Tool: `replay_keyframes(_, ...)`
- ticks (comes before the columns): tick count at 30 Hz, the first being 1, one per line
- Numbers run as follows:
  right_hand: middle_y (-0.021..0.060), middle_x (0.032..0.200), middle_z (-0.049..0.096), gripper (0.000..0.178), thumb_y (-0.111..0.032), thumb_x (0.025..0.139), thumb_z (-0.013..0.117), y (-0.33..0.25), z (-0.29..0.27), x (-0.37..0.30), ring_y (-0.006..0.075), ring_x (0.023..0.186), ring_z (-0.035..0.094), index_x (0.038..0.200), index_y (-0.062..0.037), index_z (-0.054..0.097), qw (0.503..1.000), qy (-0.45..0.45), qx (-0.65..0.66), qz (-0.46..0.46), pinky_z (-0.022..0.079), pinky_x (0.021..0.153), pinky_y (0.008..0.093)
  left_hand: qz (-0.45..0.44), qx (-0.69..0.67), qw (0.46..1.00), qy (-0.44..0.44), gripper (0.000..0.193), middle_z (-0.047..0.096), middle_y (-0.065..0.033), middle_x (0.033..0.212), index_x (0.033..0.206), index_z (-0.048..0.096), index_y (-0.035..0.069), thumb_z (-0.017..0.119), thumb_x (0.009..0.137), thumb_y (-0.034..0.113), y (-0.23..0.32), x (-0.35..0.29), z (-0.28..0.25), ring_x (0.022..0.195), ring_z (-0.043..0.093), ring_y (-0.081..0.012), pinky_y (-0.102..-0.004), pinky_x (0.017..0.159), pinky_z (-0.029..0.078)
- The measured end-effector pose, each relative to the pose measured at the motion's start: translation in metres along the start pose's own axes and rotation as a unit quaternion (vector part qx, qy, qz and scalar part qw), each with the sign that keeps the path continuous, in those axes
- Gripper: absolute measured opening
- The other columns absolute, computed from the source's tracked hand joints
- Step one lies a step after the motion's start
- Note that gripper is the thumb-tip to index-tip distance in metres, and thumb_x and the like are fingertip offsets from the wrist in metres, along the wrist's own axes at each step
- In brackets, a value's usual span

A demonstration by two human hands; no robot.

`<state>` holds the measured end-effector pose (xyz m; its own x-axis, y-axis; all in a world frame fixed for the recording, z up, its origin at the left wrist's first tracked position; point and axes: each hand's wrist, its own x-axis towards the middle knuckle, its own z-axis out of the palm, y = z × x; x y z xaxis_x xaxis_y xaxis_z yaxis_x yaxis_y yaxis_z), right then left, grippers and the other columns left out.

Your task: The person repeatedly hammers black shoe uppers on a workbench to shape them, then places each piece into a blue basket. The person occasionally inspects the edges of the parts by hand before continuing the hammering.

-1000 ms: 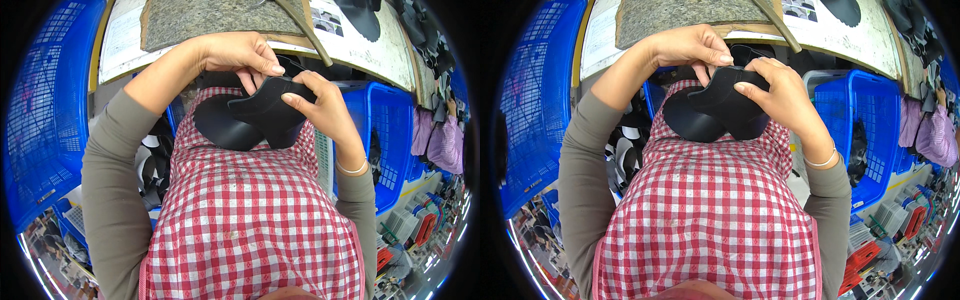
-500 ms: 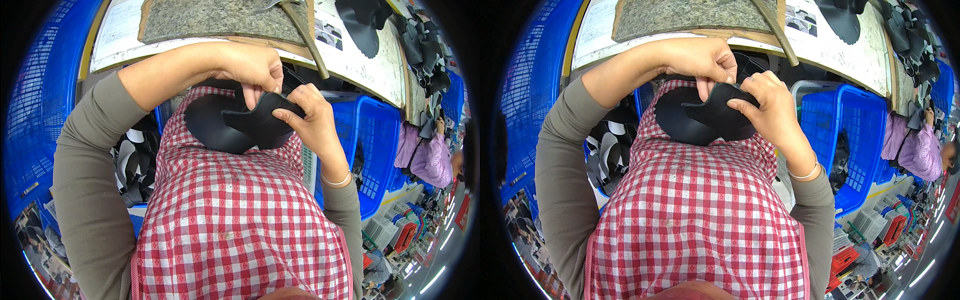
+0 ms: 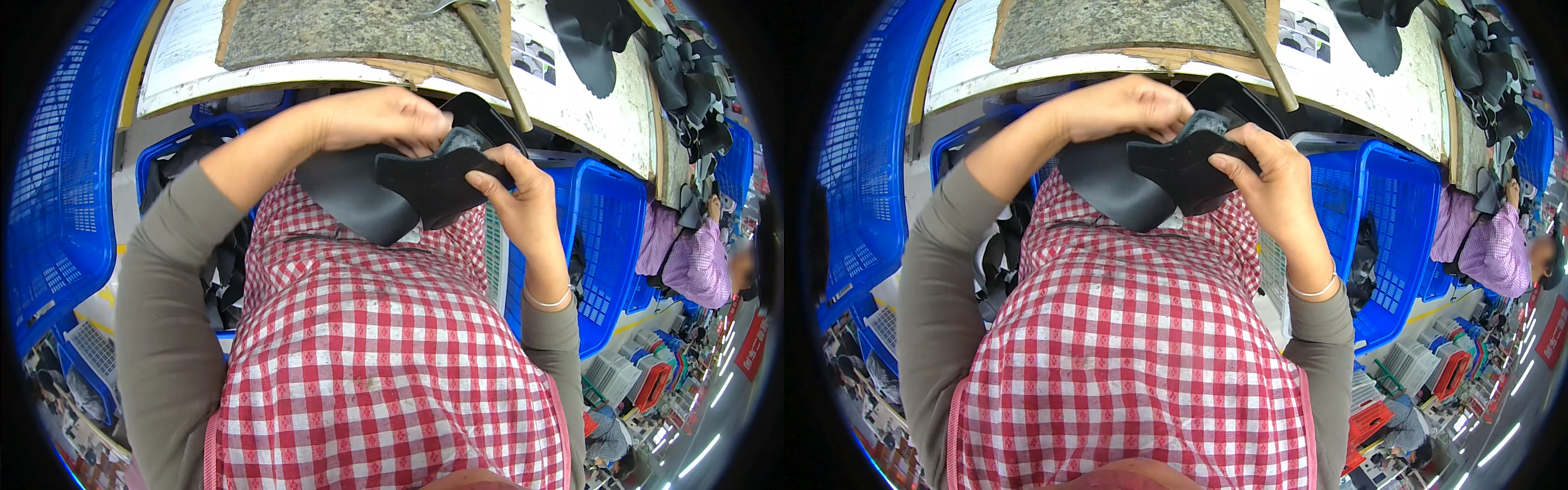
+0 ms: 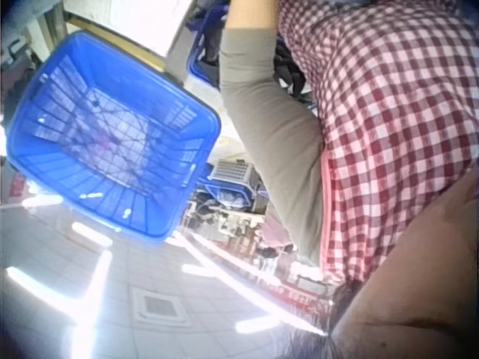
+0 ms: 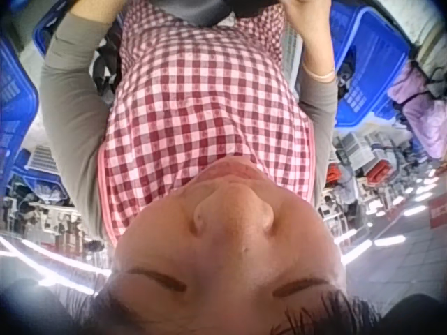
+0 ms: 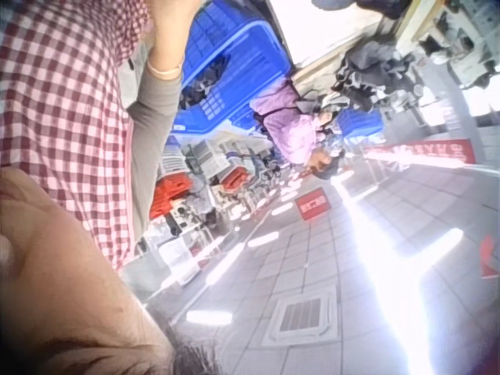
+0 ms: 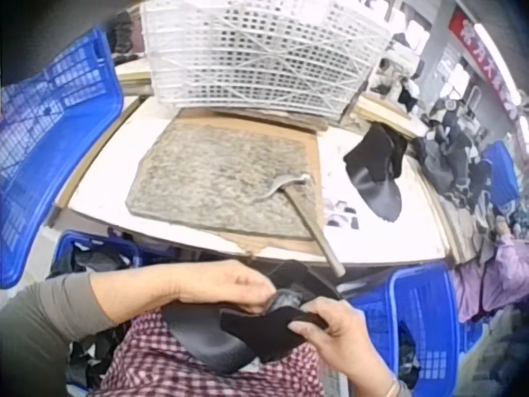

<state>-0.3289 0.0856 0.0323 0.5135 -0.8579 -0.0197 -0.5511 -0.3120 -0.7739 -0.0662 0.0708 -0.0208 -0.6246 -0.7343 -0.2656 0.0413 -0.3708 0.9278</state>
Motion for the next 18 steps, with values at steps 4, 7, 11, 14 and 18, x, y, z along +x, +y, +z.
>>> replay_keyframes(4, 0.0128, 0.086, 0.072, 0.023, -0.012, 0.085, 0.082, 0.0, -0.01, 0.012, 0.022, 0.074, 0.069, 0.103, -0.0025, 0.072, 0.998, -0.045, 0.015, 0.04, 0.054, 0.069, 0.0332, 0.064, 0.017, 0.996, 0.062, 0.028, 0.072, -0.0004, 0.098, 0.115, 0.073, 0.0, 0.074, 0.098, 0.023, -0.01, -0.011, 0.013, 0.09, 0.065, -0.0073, -0.0242, 0.086, 0.053)
replay_keyframes(7, 0.0126, 0.083, 0.073, 0.024, -0.014, 0.083, 0.085, -0.001, -0.011, 0.021, 0.0218, 0.07, 0.068, 0.101, -0.0023, 0.074, 0.995, -0.095, -0.019, 0.01, 0.054, 0.068, 0.0333, 0.06, 0.031, 0.996, 0.054, 0.024, 0.07, 0.0012, 0.088, 0.106, 0.074, -0.001, 0.074, 0.098, 0.021, -0.011, -0.014, 0.012, 0.08, 0.062, -0.0063, -0.0235, 0.077, 0.053)
replay_keyframes(11, 0.0138, 0.082, 0.073, 0.026, -0.015, 0.08, 0.086, -0.004, -0.009, 0.028, 0.0235, 0.069, 0.069, 0.1, -0.0022, 0.075, 0.993, -0.112, -0.027, 0.031, 0.054, 0.067, 0.0339, 0.049, 0.04, 0.997, 0.043, 0.022, 0.066, 0.0016, 0.082, 0.101, 0.074, -0.001, 0.073, 0.099, 0.021, -0.006, -0.016, 0.006, 0.076, 0.061, -0.0057, -0.0229, 0.07, 0.052)
replay_keyframes(14, 0.0146, 0.082, 0.072, 0.028, -0.016, 0.078, 0.088, -0.006, -0.008, 0.027, 0.0271, 0.07, 0.07, 0.098, -0.0019, 0.075, 0.992, -0.115, -0.042, 0.028, 0.054, 0.067, 0.0351, 0.046, 0.055, 0.996, 0.046, 0.021, 0.065, 0.0011, 0.081, 0.098, 0.073, -0.001, 0.072, 0.099, 0.02, -0.005, -0.016, 0.008, 0.076, 0.061, -0.0052, -0.0227, 0.068, 0.052)
replay_keyframes(18, 0.0122, 0.082, 0.071, 0.027, -0.016, 0.075, 0.088, -0.009, -0.005, 0.023, 0.0303, 0.074, 0.069, 0.093, -0.0031, 0.074, 0.991, -0.095, -0.093, 0.013, 0.053, 0.068, 0.0372, 0.069, 0.133, 0.984, 0.101, 0.013, 0.061, 0.0028, 0.071, 0.089, 0.07, -0.001, 0.071, 0.094, 0.011, -0.011, -0.01, 0.018, 0.066, 0.055, -0.004, -0.0219, 0.061, 0.046)
